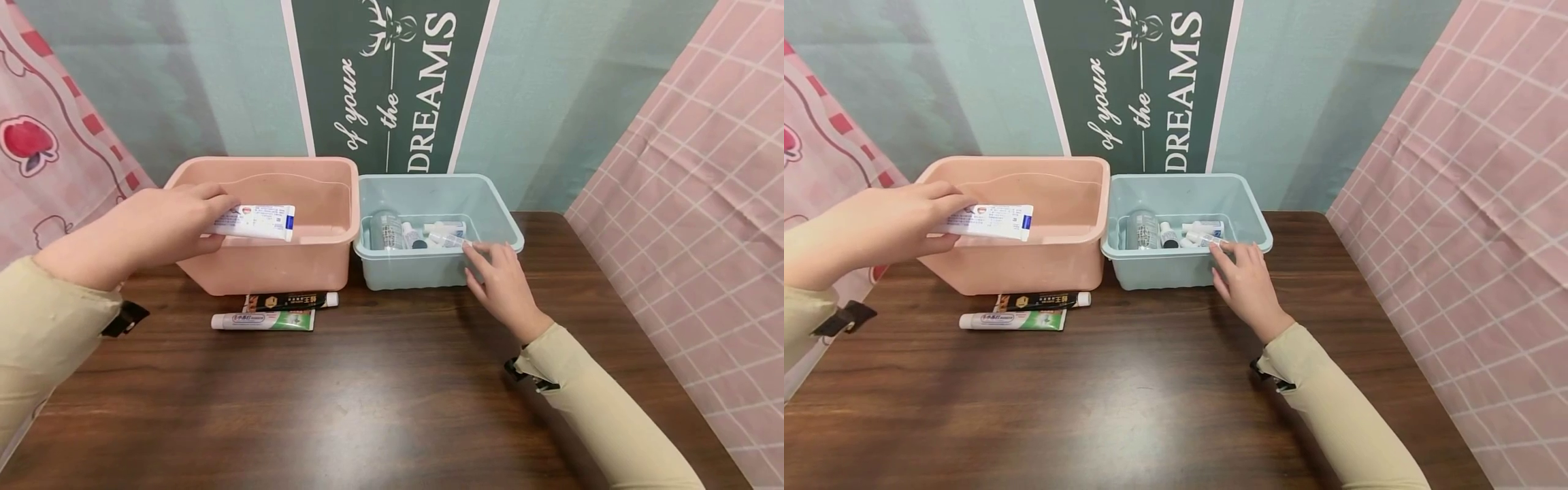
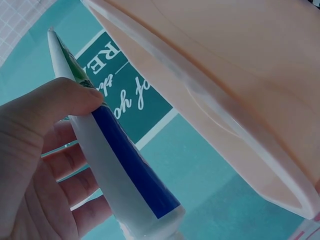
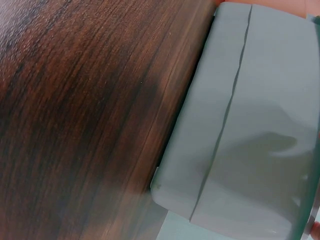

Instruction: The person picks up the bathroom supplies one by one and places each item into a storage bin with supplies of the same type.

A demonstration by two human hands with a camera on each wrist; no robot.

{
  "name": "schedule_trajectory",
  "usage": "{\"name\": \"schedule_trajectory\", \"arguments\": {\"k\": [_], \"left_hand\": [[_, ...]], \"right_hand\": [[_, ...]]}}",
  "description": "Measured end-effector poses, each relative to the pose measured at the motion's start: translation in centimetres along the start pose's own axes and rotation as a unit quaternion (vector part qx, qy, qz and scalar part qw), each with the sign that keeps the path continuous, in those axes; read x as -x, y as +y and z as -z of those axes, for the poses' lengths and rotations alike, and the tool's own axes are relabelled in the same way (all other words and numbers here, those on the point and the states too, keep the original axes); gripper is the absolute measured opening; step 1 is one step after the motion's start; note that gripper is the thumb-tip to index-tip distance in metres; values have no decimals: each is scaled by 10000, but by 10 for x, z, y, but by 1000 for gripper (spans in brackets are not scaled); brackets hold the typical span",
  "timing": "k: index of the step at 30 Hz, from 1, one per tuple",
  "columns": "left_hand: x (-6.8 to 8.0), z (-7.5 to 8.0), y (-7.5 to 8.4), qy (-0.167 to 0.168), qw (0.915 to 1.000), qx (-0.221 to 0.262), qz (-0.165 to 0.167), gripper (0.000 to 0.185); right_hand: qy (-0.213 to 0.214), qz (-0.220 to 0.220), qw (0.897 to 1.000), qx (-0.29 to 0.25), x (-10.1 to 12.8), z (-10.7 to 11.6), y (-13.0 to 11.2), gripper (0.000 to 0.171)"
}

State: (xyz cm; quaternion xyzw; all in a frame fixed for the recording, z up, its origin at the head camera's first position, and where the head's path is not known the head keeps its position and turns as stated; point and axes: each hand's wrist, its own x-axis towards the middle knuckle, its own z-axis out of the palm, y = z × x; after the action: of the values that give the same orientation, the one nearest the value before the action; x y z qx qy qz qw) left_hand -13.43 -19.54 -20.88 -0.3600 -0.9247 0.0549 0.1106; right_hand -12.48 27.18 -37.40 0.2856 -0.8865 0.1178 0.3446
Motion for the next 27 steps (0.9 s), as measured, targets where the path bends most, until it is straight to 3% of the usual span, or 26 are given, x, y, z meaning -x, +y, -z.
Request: {"name": "schedule_trajectory", "arguments": {"k": [17, 27], "left_hand": [[-19, 4, -6, -379, 9993, 9, 11, 44], [-24, 2, -19, -636, 9979, -9, 137, 48]], "right_hand": [[-22, -102, 9999, 23, -3, 2, -2, 42], [-83, -159, 9998, 11, -6, 2, -3, 42]]}}
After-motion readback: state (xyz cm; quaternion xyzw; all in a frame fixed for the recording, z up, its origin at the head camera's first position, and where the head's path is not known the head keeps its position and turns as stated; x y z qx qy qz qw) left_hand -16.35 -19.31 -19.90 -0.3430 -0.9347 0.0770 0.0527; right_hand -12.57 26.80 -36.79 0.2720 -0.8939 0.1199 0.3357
